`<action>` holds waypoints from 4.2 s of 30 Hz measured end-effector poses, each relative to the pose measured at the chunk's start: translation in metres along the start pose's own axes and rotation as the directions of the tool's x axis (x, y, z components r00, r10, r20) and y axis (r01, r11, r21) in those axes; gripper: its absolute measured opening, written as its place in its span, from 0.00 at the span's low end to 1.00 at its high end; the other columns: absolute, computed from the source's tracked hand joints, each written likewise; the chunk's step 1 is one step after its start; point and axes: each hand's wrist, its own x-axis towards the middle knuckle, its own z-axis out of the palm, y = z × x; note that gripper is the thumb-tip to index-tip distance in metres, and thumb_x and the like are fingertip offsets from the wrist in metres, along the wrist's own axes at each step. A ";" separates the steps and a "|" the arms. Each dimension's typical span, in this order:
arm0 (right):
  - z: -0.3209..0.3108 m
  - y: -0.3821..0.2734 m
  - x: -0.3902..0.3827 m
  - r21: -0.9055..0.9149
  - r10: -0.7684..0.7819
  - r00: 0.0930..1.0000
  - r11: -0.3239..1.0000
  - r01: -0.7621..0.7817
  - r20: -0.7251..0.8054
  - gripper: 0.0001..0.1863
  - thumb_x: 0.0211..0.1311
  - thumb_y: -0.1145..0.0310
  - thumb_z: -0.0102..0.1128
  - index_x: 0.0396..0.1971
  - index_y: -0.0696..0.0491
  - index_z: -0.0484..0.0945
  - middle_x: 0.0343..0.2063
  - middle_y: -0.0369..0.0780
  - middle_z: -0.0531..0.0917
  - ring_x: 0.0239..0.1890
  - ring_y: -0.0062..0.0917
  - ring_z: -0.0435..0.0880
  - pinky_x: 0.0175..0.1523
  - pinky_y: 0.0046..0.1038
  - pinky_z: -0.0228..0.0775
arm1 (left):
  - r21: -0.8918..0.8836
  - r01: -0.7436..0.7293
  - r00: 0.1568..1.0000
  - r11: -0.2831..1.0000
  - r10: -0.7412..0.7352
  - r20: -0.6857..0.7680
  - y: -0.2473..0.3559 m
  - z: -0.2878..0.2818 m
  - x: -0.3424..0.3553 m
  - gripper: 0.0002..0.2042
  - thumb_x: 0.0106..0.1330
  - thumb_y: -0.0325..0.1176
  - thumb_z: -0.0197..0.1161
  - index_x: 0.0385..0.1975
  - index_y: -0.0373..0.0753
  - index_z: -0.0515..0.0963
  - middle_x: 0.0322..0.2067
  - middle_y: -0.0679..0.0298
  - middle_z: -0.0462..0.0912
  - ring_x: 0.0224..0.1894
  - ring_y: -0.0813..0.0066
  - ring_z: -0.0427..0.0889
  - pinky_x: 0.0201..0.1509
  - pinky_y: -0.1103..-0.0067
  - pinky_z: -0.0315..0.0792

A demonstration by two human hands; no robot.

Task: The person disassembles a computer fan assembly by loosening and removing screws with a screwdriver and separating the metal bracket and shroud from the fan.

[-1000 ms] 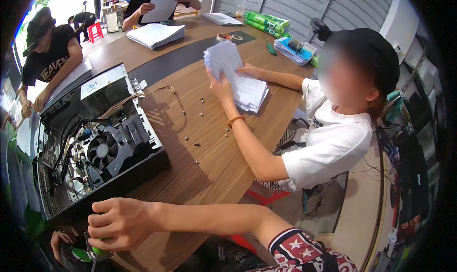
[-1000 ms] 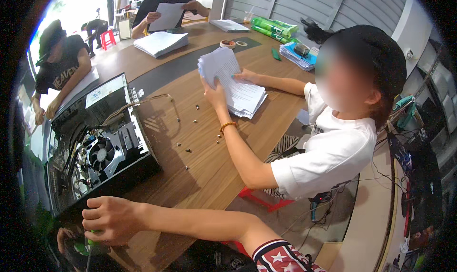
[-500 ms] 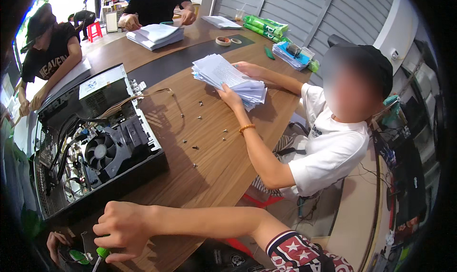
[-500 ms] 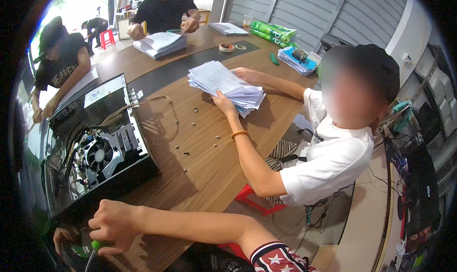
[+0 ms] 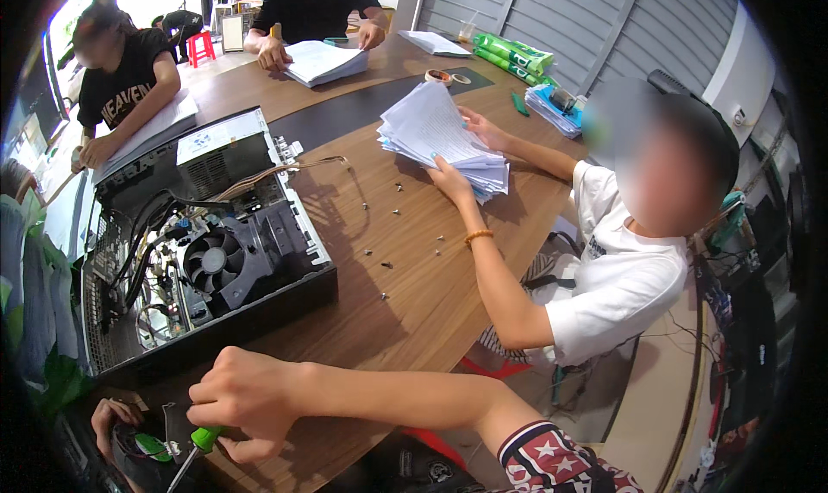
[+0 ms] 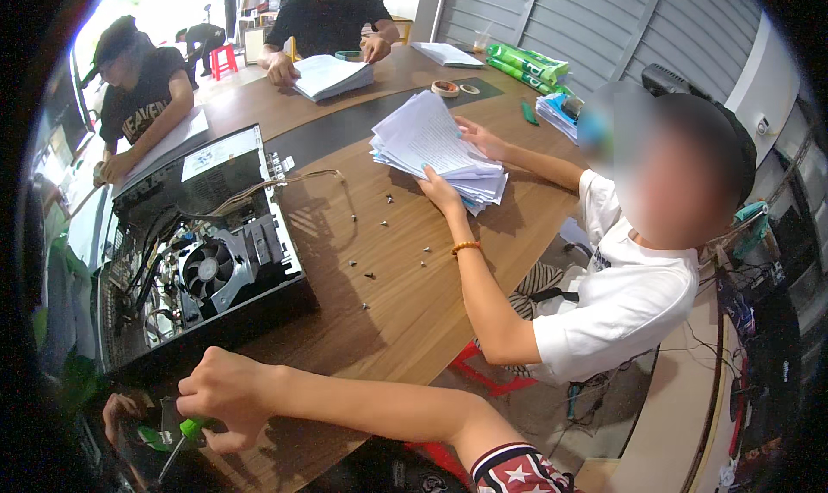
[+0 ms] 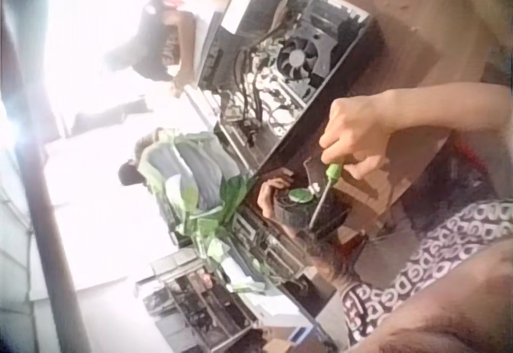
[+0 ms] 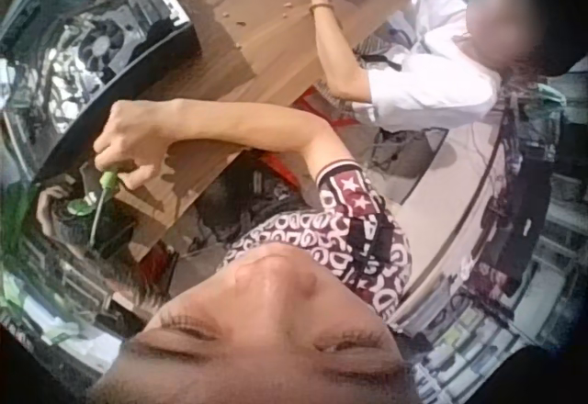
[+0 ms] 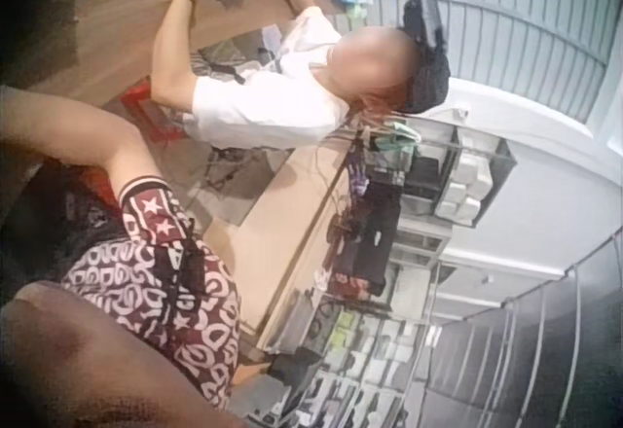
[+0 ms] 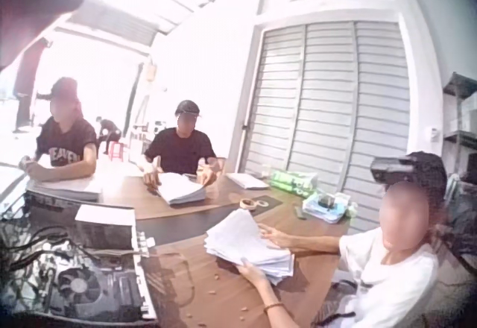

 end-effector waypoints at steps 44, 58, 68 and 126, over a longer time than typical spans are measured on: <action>-0.012 0.001 0.023 0.690 0.451 0.888 0.614 -0.383 0.091 0.10 0.55 0.68 0.70 0.33 0.57 0.81 0.30 0.36 0.84 0.35 0.16 0.81 0.42 0.21 0.72 | -0.081 0.058 0.996 0.995 -0.062 -0.056 0.047 0.043 -0.013 0.16 0.69 0.38 0.44 0.21 0.35 0.68 0.21 0.59 0.68 0.28 0.66 0.70 0.40 0.74 0.66; -0.019 -0.008 0.021 0.637 0.440 0.896 0.676 -0.372 0.057 0.12 0.49 0.71 0.74 0.34 0.56 0.83 0.30 0.38 0.84 0.33 0.20 0.83 0.38 0.21 0.73 | 0.017 0.053 0.999 0.998 -0.053 -0.004 0.045 0.046 -0.007 0.17 0.63 0.39 0.48 0.19 0.32 0.72 0.20 0.54 0.74 0.27 0.65 0.74 0.38 0.72 0.69; -0.022 -0.010 0.031 0.555 0.281 0.959 0.802 -0.220 -0.026 0.19 0.43 0.69 0.78 0.36 0.55 0.83 0.33 0.38 0.81 0.32 0.22 0.80 0.39 0.22 0.72 | 0.013 0.037 0.999 0.999 -0.037 -0.013 0.050 0.050 -0.004 0.17 0.60 0.40 0.48 0.16 0.32 0.71 0.18 0.55 0.73 0.25 0.66 0.73 0.37 0.72 0.69; 0.004 -0.013 0.009 -0.372 0.057 0.979 0.928 0.020 0.195 0.16 0.54 0.66 0.65 0.13 0.47 0.67 0.11 0.31 0.69 0.13 0.23 0.74 0.20 0.25 0.64 | 0.038 0.043 0.999 0.998 -0.044 0.019 0.049 0.050 -0.006 0.17 0.63 0.36 0.50 0.19 0.30 0.76 0.21 0.53 0.78 0.27 0.67 0.77 0.36 0.76 0.70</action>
